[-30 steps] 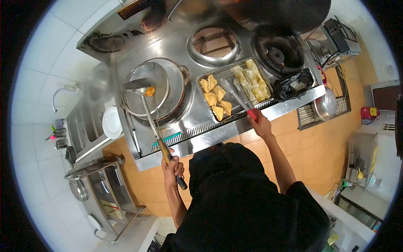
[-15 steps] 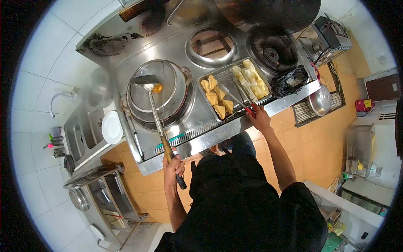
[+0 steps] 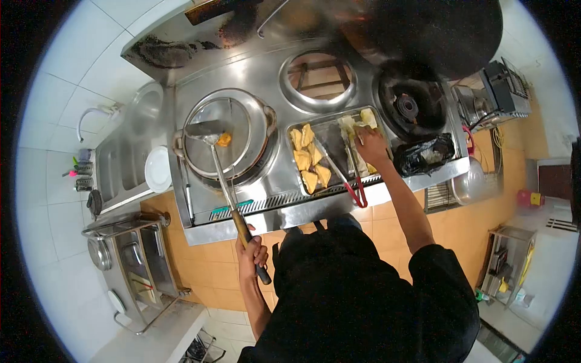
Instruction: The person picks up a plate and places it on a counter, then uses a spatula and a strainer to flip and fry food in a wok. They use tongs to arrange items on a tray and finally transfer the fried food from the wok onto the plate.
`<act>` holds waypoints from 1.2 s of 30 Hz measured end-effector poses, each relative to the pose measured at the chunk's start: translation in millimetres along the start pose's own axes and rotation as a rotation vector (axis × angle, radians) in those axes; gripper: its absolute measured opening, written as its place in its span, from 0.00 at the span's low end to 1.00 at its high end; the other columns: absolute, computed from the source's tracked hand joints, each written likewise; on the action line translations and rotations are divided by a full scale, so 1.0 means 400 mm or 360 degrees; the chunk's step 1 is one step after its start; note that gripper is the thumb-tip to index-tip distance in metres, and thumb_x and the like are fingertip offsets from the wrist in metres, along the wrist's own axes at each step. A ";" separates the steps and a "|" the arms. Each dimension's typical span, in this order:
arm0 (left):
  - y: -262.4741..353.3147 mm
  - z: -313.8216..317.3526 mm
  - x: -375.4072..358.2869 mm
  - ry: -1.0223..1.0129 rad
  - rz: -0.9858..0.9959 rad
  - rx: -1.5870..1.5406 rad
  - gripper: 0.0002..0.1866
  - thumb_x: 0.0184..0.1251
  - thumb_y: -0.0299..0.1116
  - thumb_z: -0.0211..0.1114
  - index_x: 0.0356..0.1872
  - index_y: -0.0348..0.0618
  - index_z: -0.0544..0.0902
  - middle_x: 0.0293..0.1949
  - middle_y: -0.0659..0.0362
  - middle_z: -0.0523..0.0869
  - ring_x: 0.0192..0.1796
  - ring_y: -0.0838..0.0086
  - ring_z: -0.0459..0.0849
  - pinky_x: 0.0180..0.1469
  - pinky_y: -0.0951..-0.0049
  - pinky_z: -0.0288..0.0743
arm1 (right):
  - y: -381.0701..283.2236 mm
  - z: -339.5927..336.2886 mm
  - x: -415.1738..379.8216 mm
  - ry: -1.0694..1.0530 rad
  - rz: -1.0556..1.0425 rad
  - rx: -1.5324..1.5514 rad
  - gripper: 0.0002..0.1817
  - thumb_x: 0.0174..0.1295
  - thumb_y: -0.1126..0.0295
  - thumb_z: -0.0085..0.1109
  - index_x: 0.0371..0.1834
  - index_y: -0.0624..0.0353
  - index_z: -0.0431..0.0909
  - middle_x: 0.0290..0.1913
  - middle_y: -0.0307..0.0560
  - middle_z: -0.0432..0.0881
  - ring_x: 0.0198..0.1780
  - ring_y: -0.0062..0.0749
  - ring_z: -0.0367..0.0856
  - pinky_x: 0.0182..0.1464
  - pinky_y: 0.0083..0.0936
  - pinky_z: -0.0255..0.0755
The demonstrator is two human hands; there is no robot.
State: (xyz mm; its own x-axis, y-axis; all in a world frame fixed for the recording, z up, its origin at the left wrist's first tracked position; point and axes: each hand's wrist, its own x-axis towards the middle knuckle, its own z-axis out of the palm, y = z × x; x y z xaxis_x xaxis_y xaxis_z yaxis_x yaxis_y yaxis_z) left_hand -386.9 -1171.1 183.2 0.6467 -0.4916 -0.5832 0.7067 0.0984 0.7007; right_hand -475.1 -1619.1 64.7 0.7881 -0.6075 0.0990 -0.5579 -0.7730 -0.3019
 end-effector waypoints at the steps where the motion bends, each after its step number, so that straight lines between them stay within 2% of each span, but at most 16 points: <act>1: -0.010 0.014 0.000 0.0009 0.0020 -0.0027 0.13 0.68 0.26 0.57 0.52 0.47 0.70 0.16 0.69 0.60 0.11 0.87 0.56 0.12 0.83 0.52 | 0.015 0.014 0.028 -0.0004 -0.0106 -0.0021 0.18 0.62 0.65 0.58 0.56 0.49 0.80 0.53 0.50 0.82 0.54 0.51 0.78 0.55 0.47 0.74; 4: -0.026 0.063 -0.014 0.0146 0.0011 -0.0062 0.13 0.69 0.26 0.57 0.52 0.46 0.69 0.16 0.69 0.60 0.11 0.87 0.56 0.11 0.83 0.53 | 0.056 0.048 0.127 -0.0084 -0.0376 -0.0190 0.22 0.61 0.70 0.56 0.60 0.45 0.78 0.57 0.47 0.80 0.58 0.48 0.77 0.56 0.48 0.74; 5: -0.035 0.068 -0.016 0.0171 0.0012 -0.0061 0.13 0.69 0.26 0.57 0.52 0.46 0.69 0.16 0.69 0.60 0.11 0.87 0.56 0.11 0.83 0.53 | 0.061 0.046 0.149 -0.0116 -0.0487 -0.0182 0.26 0.59 0.75 0.55 0.63 0.42 0.77 0.60 0.45 0.79 0.61 0.47 0.75 0.60 0.46 0.73; 11: -0.061 0.127 -0.039 0.0271 0.0073 -0.0083 0.13 0.69 0.26 0.58 0.52 0.46 0.70 0.15 0.70 0.60 0.11 0.87 0.55 0.11 0.83 0.53 | 0.106 0.084 0.224 -0.0350 -0.0990 -0.0478 0.29 0.55 0.77 0.57 0.62 0.41 0.78 0.61 0.40 0.78 0.64 0.42 0.72 0.67 0.42 0.65; 15: -0.065 0.135 -0.047 0.0320 0.0088 -0.0036 0.13 0.69 0.27 0.58 0.52 0.45 0.70 0.15 0.70 0.60 0.11 0.87 0.55 0.11 0.83 0.53 | 0.113 0.099 0.239 -0.0442 -0.1030 -0.0537 0.28 0.55 0.77 0.58 0.61 0.42 0.79 0.62 0.38 0.77 0.65 0.40 0.71 0.70 0.42 0.63; 17: -0.065 0.136 -0.047 0.0328 0.0082 -0.0004 0.13 0.69 0.27 0.58 0.52 0.45 0.70 0.15 0.70 0.60 0.11 0.87 0.55 0.11 0.83 0.53 | 0.119 0.100 0.246 -0.0362 -0.1114 -0.0462 0.30 0.46 0.75 0.69 0.58 0.48 0.81 0.59 0.39 0.78 0.62 0.40 0.72 0.65 0.40 0.64; 18: -0.065 0.138 -0.048 0.0314 0.0081 -0.0010 0.12 0.69 0.27 0.58 0.52 0.45 0.70 0.15 0.71 0.60 0.11 0.87 0.55 0.11 0.83 0.53 | 0.123 0.106 0.250 -0.0360 -0.1115 -0.0461 0.30 0.46 0.75 0.69 0.58 0.48 0.81 0.59 0.39 0.78 0.62 0.40 0.72 0.65 0.40 0.64; 23: -0.064 0.138 -0.051 0.0303 0.0084 -0.0007 0.12 0.69 0.27 0.58 0.52 0.45 0.70 0.15 0.71 0.60 0.11 0.87 0.56 0.11 0.83 0.54 | 0.116 0.104 0.266 -0.0397 -0.1108 -0.0541 0.24 0.52 0.80 0.61 0.53 0.45 0.83 0.53 0.35 0.82 0.60 0.38 0.74 0.63 0.38 0.65; 24: -0.063 0.136 -0.052 0.0287 0.0074 -0.0015 0.12 0.69 0.27 0.58 0.52 0.45 0.70 0.15 0.71 0.60 0.11 0.87 0.56 0.11 0.83 0.54 | 0.111 0.100 0.272 -0.0394 -0.1110 -0.0543 0.24 0.52 0.80 0.61 0.53 0.45 0.83 0.53 0.35 0.82 0.60 0.38 0.74 0.63 0.38 0.65; 26: -0.062 0.135 -0.054 0.0272 0.0069 -0.0025 0.12 0.69 0.26 0.57 0.52 0.45 0.70 0.16 0.71 0.60 0.11 0.87 0.56 0.11 0.83 0.54 | 0.101 0.093 0.287 -0.0660 -0.1062 -0.0738 0.30 0.52 0.75 0.66 0.60 0.38 0.77 0.60 0.32 0.77 0.66 0.35 0.69 0.70 0.40 0.62; 29: -0.061 0.131 -0.057 0.0267 0.0056 -0.0029 0.12 0.69 0.26 0.57 0.52 0.46 0.70 0.16 0.70 0.60 0.11 0.87 0.56 0.11 0.83 0.54 | 0.108 0.105 0.300 -0.0659 -0.1128 -0.0710 0.29 0.52 0.74 0.66 0.60 0.38 0.77 0.56 0.32 0.77 0.66 0.33 0.68 0.69 0.38 0.63; 30: -0.063 0.130 -0.058 0.0264 0.0054 -0.0023 0.12 0.69 0.26 0.57 0.52 0.46 0.70 0.16 0.70 0.60 0.11 0.87 0.56 0.12 0.83 0.54 | 0.160 0.169 0.318 -0.0660 -0.1134 -0.0712 0.29 0.52 0.74 0.66 0.60 0.38 0.77 0.56 0.32 0.77 0.66 0.33 0.68 0.69 0.38 0.63; 32: -0.066 0.132 -0.063 0.0267 0.0051 -0.0023 0.12 0.69 0.26 0.57 0.52 0.46 0.70 0.16 0.70 0.60 0.11 0.87 0.56 0.12 0.83 0.54 | 0.236 0.276 0.350 -0.0424 -0.1448 -0.1046 0.21 0.57 0.70 0.61 0.56 0.39 0.78 0.55 0.31 0.78 0.64 0.31 0.69 0.68 0.37 0.63; 33: -0.066 0.133 -0.064 0.0276 0.0050 -0.0013 0.12 0.69 0.26 0.57 0.52 0.46 0.70 0.16 0.70 0.60 0.11 0.87 0.56 0.12 0.83 0.54 | 0.210 0.237 0.341 -0.0426 -0.1454 -0.1047 0.21 0.57 0.70 0.61 0.56 0.39 0.78 0.55 0.31 0.78 0.64 0.31 0.69 0.68 0.37 0.63; 35: -0.069 0.134 -0.066 0.0286 0.0049 -0.0007 0.12 0.69 0.26 0.57 0.52 0.46 0.70 0.16 0.70 0.60 0.11 0.87 0.56 0.12 0.83 0.53 | 0.127 0.109 0.318 -0.0629 -0.1250 -0.0725 0.13 0.64 0.66 0.51 0.50 0.40 0.78 0.53 0.31 0.77 0.62 0.31 0.70 0.67 0.39 0.61; 36: -0.069 0.130 -0.065 0.0275 0.0050 -0.0019 0.13 0.69 0.26 0.57 0.52 0.46 0.70 0.16 0.70 0.60 0.11 0.87 0.56 0.12 0.83 0.53 | 0.129 0.117 0.319 -0.0631 -0.1253 -0.0727 0.13 0.64 0.66 0.51 0.50 0.40 0.78 0.53 0.31 0.77 0.62 0.31 0.70 0.67 0.39 0.61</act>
State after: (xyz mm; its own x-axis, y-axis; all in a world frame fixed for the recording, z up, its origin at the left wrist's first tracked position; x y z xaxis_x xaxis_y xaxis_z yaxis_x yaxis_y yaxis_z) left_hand -438.2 -1206.2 200.4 0.7075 -0.3324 -0.6237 0.6880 0.1221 0.7154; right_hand -391.0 -1727.9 17.5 0.9603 0.1499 -0.2351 0.1810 -0.9765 0.1166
